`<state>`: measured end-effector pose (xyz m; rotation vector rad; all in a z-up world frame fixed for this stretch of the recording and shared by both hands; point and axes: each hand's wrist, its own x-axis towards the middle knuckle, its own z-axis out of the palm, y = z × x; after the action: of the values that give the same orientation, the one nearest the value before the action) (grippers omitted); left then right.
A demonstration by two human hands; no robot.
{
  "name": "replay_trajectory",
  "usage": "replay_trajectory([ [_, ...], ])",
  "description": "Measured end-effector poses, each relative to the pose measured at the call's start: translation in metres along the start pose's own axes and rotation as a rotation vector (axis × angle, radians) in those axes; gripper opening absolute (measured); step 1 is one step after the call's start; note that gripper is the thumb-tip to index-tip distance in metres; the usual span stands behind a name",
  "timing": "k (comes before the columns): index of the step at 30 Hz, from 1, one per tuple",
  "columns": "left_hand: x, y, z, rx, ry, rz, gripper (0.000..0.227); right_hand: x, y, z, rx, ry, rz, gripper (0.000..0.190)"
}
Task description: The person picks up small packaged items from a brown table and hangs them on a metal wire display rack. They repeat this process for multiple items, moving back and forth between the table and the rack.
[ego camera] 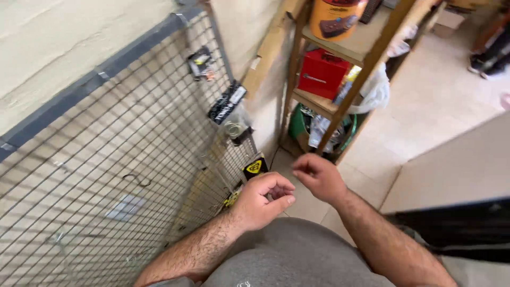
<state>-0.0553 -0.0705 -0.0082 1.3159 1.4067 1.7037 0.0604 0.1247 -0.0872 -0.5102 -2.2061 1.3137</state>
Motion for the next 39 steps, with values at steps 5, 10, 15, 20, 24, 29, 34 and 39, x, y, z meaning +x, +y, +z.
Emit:
replay_trajectory([
  [5,-0.003,-0.025,0.054,0.036,-0.326,-0.117,0.015,-0.175,0.092,-0.047,0.004,0.174,0.625,0.013],
  [10,-0.006,-0.045,0.111,0.018,-0.675,-0.240,0.015,-0.360,0.133,-0.066,-0.161,0.399,1.036,0.014],
  [15,-0.001,-0.048,0.164,0.018,-0.829,-0.323,0.013,-0.494,0.142,-0.070,-0.349,0.713,1.305,0.026],
  [20,-0.009,-0.051,0.213,0.065,-0.998,-0.397,0.015,-0.513,0.106,-0.107,-0.324,1.011,1.388,0.035],
  [24,-0.014,-0.051,0.238,0.154,-1.088,-0.348,0.015,-0.515,0.129,-0.134,-0.303,0.891,1.558,0.072],
  [29,-0.015,-0.052,0.252,0.098,-1.106,-0.344,0.016,-0.519,0.151,-0.130,-0.293,0.890,1.503,0.040],
  [34,-0.003,-0.052,0.248,0.029,-1.014,-0.348,0.019,-0.489,0.144,-0.115,-0.081,1.126,1.243,0.016],
  [39,0.015,-0.041,0.243,0.027,-0.843,-0.225,0.029,-0.355,0.025,-0.118,0.532,1.070,0.427,0.007],
])
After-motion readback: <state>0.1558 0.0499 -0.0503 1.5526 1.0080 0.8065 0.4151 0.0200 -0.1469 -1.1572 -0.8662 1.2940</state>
